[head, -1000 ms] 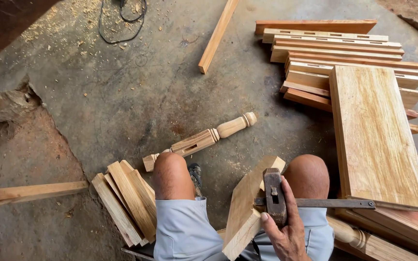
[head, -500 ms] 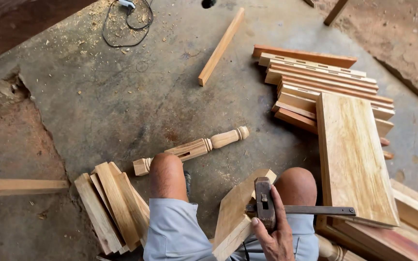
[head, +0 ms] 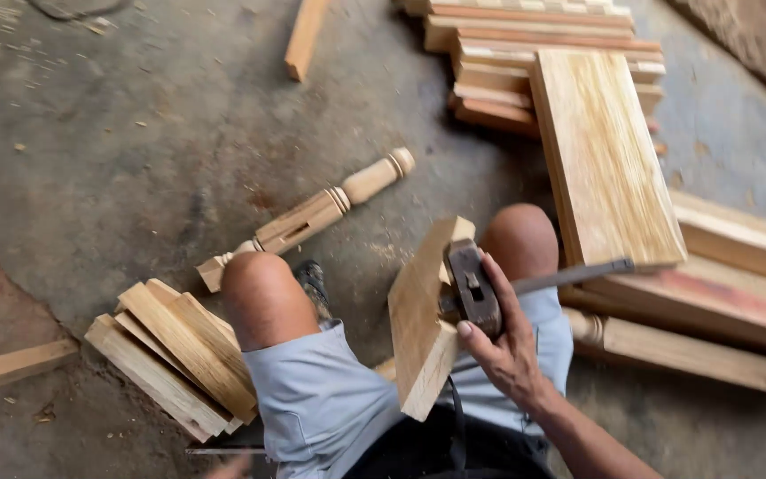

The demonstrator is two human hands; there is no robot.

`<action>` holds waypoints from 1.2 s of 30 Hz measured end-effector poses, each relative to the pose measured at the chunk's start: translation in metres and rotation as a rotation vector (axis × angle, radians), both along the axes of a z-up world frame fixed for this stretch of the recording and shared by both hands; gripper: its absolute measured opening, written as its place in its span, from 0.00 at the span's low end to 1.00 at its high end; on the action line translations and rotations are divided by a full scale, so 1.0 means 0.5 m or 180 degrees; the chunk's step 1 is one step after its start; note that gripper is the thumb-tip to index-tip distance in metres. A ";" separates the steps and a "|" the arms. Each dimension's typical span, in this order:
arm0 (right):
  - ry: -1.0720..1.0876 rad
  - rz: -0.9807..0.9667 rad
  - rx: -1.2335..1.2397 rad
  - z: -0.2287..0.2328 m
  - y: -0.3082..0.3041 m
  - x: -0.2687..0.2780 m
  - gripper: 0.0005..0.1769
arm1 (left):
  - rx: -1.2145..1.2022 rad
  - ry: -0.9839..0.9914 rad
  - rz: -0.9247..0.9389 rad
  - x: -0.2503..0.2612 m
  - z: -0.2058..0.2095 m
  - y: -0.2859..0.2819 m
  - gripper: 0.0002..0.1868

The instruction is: The person sits on the floor of a workshop and uses a try square to measure and mark lines on a small wooden piece. They then pick up a larger, curved wooden board and use a pencil to trace a curved line along its edge.

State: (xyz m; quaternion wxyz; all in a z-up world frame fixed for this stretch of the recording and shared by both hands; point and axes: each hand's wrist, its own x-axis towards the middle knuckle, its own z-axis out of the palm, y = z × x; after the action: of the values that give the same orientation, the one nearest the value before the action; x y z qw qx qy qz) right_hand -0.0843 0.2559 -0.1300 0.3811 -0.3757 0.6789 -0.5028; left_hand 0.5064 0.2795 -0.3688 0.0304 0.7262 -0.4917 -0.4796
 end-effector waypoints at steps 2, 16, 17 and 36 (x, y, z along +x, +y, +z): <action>0.0167 0.0198 -0.0010 0.005 -0.006 -0.001 0.50 | 0.0098 -0.0067 -0.0216 -0.360 0.454 -0.191 0.23; -0.0404 0.0928 -0.0675 0.013 0.092 0.032 0.49 | -0.1430 0.2864 -0.1236 -0.934 0.161 -0.373 0.47; -0.0289 0.0944 -0.0731 0.013 0.086 0.026 0.49 | -0.1146 0.2953 -0.1125 -0.948 0.151 -0.404 0.46; -0.1408 -0.0831 0.1261 -0.064 0.218 0.022 0.49 | -0.1445 0.3243 -0.1114 -0.963 0.152 -0.468 0.33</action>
State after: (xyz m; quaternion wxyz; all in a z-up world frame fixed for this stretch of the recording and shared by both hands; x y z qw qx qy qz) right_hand -0.0733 0.3649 -0.1622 0.5173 -0.0856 0.7067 -0.4750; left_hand 0.0250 0.0457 -0.2927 0.3383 0.2872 -0.6181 -0.6488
